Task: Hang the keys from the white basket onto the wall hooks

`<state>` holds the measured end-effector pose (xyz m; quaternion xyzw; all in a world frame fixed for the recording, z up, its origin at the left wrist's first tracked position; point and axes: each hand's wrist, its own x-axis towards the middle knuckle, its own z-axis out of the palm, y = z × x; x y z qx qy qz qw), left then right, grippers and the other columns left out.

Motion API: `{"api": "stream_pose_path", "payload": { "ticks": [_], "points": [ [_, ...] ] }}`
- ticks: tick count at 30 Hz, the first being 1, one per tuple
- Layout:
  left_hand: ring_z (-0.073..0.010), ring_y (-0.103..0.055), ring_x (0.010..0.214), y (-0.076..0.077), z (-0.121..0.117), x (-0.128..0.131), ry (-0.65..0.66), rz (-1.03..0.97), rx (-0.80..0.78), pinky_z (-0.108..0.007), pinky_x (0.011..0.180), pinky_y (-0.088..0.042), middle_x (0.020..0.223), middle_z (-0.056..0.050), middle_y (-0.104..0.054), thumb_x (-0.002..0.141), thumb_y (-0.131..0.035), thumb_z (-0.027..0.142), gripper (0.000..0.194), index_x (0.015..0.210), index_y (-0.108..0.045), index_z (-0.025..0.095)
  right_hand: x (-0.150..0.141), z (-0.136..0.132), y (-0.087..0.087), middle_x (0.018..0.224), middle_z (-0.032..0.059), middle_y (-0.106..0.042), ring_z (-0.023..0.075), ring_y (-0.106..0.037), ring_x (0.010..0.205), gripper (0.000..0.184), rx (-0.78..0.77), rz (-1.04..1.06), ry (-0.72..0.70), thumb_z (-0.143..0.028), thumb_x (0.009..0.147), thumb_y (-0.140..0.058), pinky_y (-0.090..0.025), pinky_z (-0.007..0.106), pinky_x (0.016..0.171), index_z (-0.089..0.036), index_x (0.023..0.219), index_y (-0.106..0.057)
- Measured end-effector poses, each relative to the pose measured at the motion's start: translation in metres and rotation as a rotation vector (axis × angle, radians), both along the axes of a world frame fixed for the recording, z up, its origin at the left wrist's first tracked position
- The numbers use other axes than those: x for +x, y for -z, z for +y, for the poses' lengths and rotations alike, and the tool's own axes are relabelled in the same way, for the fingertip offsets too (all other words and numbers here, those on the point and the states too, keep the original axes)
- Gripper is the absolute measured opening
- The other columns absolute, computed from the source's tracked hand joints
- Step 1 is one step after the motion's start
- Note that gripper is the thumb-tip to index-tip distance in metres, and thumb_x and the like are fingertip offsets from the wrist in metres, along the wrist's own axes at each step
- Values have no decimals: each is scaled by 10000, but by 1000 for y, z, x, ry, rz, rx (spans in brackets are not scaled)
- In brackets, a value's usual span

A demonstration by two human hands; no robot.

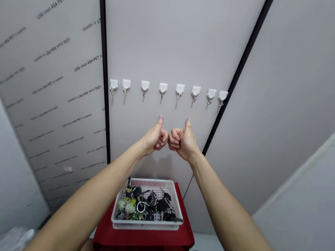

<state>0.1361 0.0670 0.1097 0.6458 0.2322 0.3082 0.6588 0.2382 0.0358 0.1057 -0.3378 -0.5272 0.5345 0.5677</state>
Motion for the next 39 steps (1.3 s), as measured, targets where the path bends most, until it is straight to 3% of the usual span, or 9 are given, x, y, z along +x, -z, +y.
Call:
{"api": "stream_pose_path", "payload": {
  "ticks": [9, 12, 17, 20, 23, 26, 30, 34, 39],
  "points": [
    [-17, -147, 252, 26, 3, 0, -31, 88, -23, -163, 325, -78, 282, 53, -207, 588, -85, 653, 563, 372, -256, 162, 1, -2, 17, 289, -68, -199, 23, -132, 268, 536, -117, -119, 54, -648, 609, -78, -97, 169, 302, -176, 389, -203],
    [-20, -155, 258, 43, 3, 3, -58, 152, -36, -165, 326, -99, 288, 52, -217, 583, -67, 656, 571, 375, -264, 163, -1, -1, 34, 295, -70, -196, 26, -138, 272, 540, -145, -190, 89, -647, 607, -47, -118, 173, 303, -178, 392, -207],
    [-45, -299, 307, 109, -4, 2, -157, 450, 43, -177, 343, -210, 337, 26, -351, 621, -123, 606, 569, 417, -386, 145, 10, -7, 103, 336, -37, -327, 44, -289, 315, 524, -152, -624, 231, -575, 658, -158, -237, 187, 356, -157, 398, -336],
    [-64, -383, 388, 154, -9, -5, -164, 672, 237, -182, 394, -276, 427, 15, -449, 630, -335, 473, 399, 526, -502, 127, 27, -17, 144, 455, -1, -470, 75, -409, 453, 345, -91, -1100, 320, -408, 653, -371, -300, 203, 468, -131, 483, -486],
    [-96, -458, 528, 180, -15, -10, -118, 794, 491, -193, 486, -330, 562, 1, -532, 603, -434, 336, 231, 641, -559, 145, 39, -31, 166, 710, 35, -564, 141, -458, 698, 184, 4, -1457, 310, -269, 622, -439, -313, 243, 606, -160, 679, -576],
    [-149, -488, 684, 187, -21, -6, -83, 871, 685, -235, 601, -358, 720, -36, -567, 581, -468, 309, 243, 752, -563, 164, 38, -42, 172, 914, 63, -525, 214, -388, 877, 204, 66, -1697, 271, -281, 596, -472, -279, 322, 702, -188, 736, -588],
    [-208, -464, 833, 189, -28, 4, -99, 968, 814, -287, 696, -351, 862, -82, -540, 580, -469, 343, 319, 847, -538, 183, 27, -44, 176, 1008, 96, -463, 263, -313, 957, 213, 39, -1865, 278, -301, 602, -466, -213, 401, 757, -165, 699, -597],
    [-221, -448, 868, 193, -32, 7, -88, 982, 837, -300, 724, -346, 908, -97, -517, 570, -480, 281, 360, 915, -503, 178, 23, -41, 175, 970, 102, -485, 262, -318, 948, 200, -14, -1848, 269, -276, 575, -484, -203, 401, 759, -155, 693, -589],
    [-164, -406, 927, 188, -28, 6, -160, 685, 895, -256, 799, -299, 1000, -62, -484, 586, -440, 142, 422, 1006, -430, 172, 24, -40, 165, 803, 81, -548, 210, -400, 859, 180, 82, -1678, 403, -258, 576, -472, -219, 362, 759, -151, 701, -544]
  ]
}}
